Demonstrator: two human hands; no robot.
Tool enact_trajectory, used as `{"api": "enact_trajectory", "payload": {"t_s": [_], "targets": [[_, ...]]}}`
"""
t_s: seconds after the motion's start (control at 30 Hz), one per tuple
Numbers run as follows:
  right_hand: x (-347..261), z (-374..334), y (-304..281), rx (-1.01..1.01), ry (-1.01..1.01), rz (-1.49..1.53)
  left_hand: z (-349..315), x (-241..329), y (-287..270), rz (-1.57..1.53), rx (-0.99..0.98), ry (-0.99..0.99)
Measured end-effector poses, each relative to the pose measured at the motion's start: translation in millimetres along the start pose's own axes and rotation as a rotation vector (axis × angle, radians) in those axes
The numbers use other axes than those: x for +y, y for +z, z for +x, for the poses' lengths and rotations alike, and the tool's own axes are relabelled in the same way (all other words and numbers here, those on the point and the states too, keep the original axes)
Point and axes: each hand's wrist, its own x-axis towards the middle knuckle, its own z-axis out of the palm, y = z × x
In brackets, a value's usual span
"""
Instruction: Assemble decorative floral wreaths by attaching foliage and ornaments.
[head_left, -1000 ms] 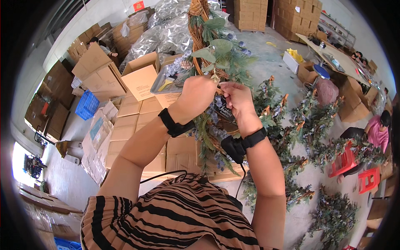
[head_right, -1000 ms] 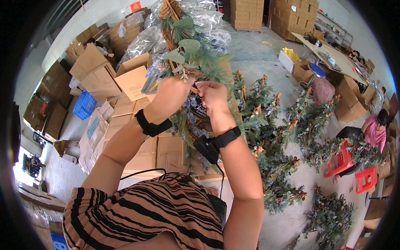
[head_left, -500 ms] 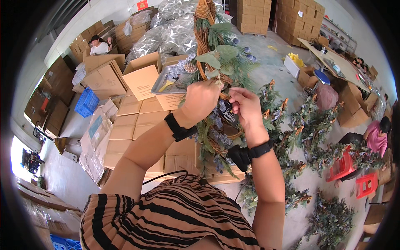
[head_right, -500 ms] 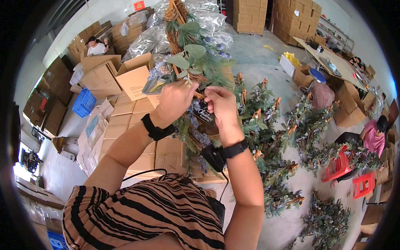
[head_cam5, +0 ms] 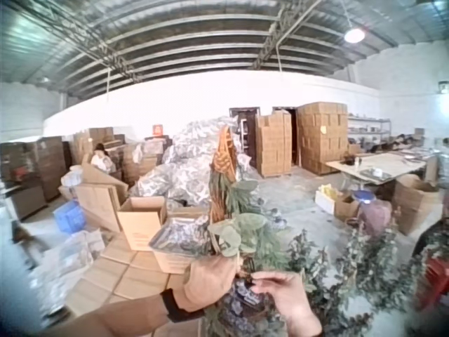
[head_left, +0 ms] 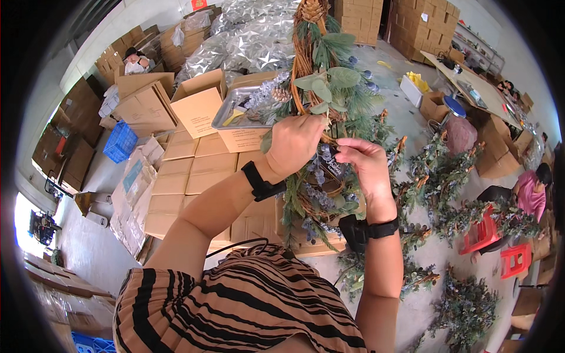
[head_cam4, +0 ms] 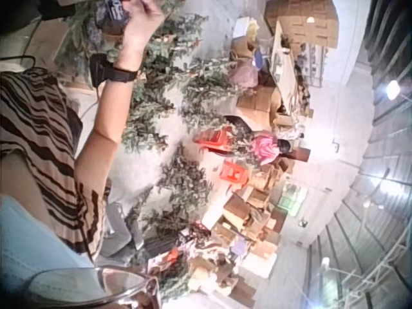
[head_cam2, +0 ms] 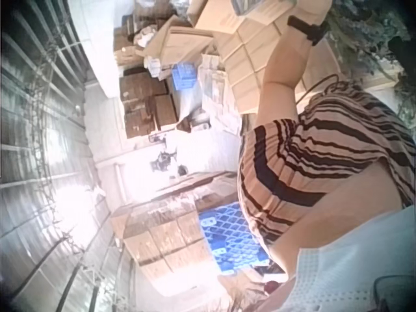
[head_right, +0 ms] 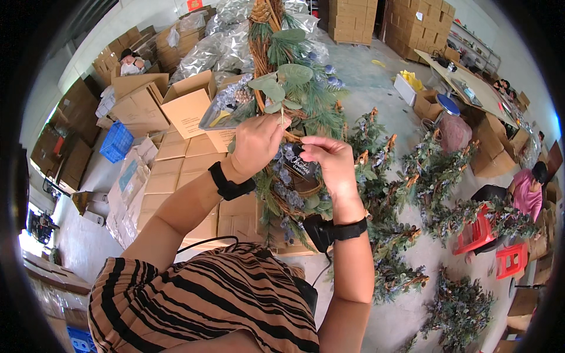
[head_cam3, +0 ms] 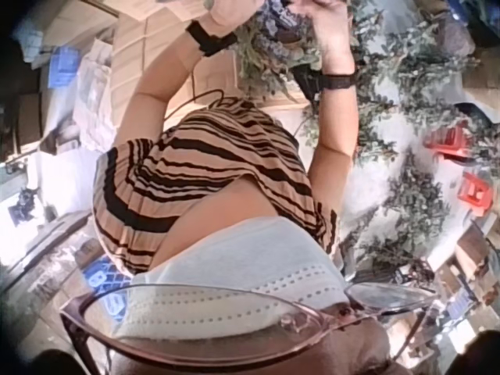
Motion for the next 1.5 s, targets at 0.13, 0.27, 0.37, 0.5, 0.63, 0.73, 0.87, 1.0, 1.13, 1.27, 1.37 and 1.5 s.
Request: {"api": "enact_trajectory", "payload": {"t_s": [0.13,0.27,0.37,0.5,0.63,0.73,0.87,1.0,1.13,1.27,1.37,1.5], "targets": [[9,-1,1,0.122,-0.115,-0.186,-1,1,-1,-0.043,0.081,-0.032],[21,5,2,0.266,-0.299,-0.186,1,6,-2,-0.052,0.079,-0.036],[21,5,16,0.343,-0.49,-0.279,1,4,0,-0.061,0.089,-0.078],[14,11,18,0.406,-0.55,-0.252,1,7,-2,-0.075,0.065,-0.125],[17,16,10,0.424,-0.495,-0.202,3,12,-3,-0.077,0.045,-0.099],[17,7,23,0.41,-0.556,-0.18,1,13,-5,-0.109,0.054,-0.126],[29,-2,34,0.4,-0.67,-0.38,-4,13,-8,-0.216,0.075,-0.095],[20,-4,48,0.369,-0.764,-0.634,-9,13,-16,-0.2,0.053,-0.006],[21,-4,49,0.323,-0.736,-0.594,-6,19,-18,-0.225,0.076,-0.005],[30,0,43,0.282,-0.694,-0.498,-5,18,-15,-0.223,0.067,-0.003],[31,0,41,0.262,-0.681,-0.46,-3,17,-17,-0.281,0.053,-0.023],[31,-4,44,0.297,-0.654,-0.355,-1,11,-22,-0.296,-0.035,-0.004]]}}
